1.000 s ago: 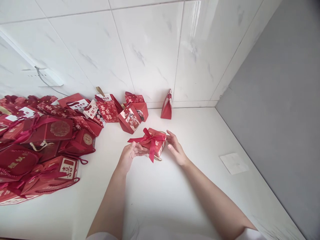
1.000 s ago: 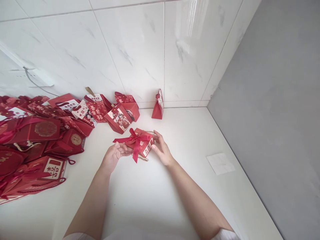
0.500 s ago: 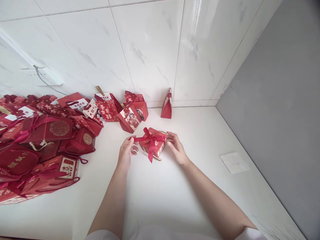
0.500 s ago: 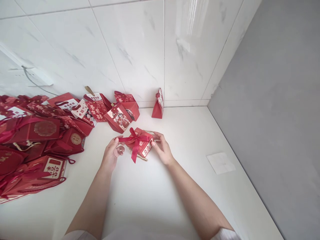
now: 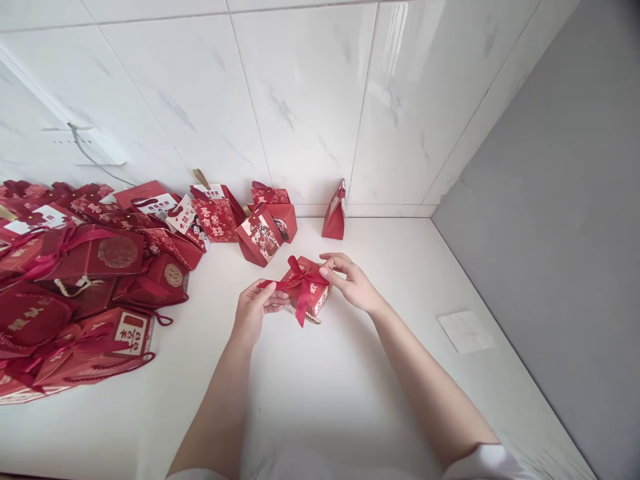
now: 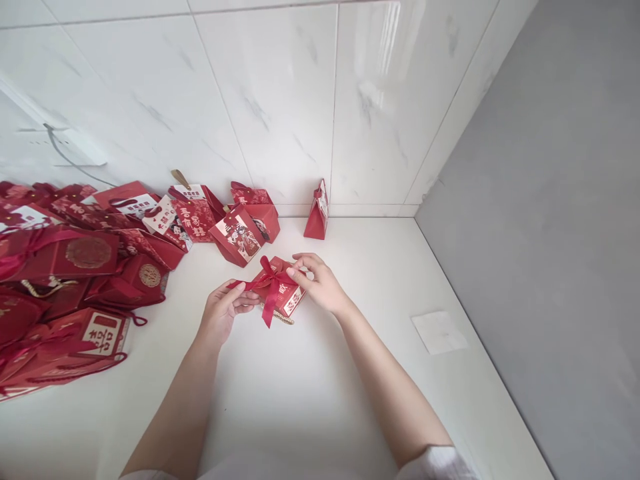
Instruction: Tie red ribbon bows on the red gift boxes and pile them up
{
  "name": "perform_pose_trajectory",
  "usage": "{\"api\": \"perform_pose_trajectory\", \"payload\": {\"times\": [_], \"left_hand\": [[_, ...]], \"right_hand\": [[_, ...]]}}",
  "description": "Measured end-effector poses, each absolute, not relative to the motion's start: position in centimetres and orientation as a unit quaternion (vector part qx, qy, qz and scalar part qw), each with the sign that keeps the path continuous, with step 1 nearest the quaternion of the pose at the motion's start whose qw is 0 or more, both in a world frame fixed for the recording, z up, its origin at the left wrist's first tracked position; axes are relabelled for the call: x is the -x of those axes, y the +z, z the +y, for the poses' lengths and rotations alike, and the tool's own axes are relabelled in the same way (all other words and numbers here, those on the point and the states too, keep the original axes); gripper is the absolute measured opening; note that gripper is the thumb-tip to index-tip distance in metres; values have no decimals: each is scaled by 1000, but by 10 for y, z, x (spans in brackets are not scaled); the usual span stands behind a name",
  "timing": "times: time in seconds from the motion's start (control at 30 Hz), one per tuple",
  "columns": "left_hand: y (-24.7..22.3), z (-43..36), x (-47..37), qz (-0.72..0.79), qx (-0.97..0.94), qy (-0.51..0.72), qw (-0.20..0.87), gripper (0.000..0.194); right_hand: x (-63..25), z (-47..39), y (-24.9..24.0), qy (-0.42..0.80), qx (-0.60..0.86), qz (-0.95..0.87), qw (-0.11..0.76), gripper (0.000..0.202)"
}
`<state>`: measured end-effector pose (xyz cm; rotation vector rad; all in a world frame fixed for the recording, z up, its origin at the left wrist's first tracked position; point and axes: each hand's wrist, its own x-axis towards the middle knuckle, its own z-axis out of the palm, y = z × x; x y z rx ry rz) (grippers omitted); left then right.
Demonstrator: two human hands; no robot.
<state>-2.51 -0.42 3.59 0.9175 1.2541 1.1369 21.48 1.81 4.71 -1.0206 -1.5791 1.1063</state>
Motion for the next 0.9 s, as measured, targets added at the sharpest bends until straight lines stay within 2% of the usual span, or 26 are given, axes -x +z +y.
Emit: {"api": "perform_pose_trajectory", "payload": {"times": [0.27, 0.5, 0.67, 0.9], "left_hand": [[33, -4, 23, 525, -367, 497, 585, 32], [30, -5, 17, 526, -373, 467, 606, 32], [29, -6, 16, 520, -381, 460, 611, 30], [27, -6, 13, 515, -372, 468, 614, 30]], "right_hand": [[-221, 10, 59, 573, 351, -631, 387, 31], [-237, 13, 54, 565, 403, -613, 376, 30], [-241, 16, 48, 622, 359, -589, 370, 32], [-240, 16, 55, 618, 358, -581, 391, 35]]}}
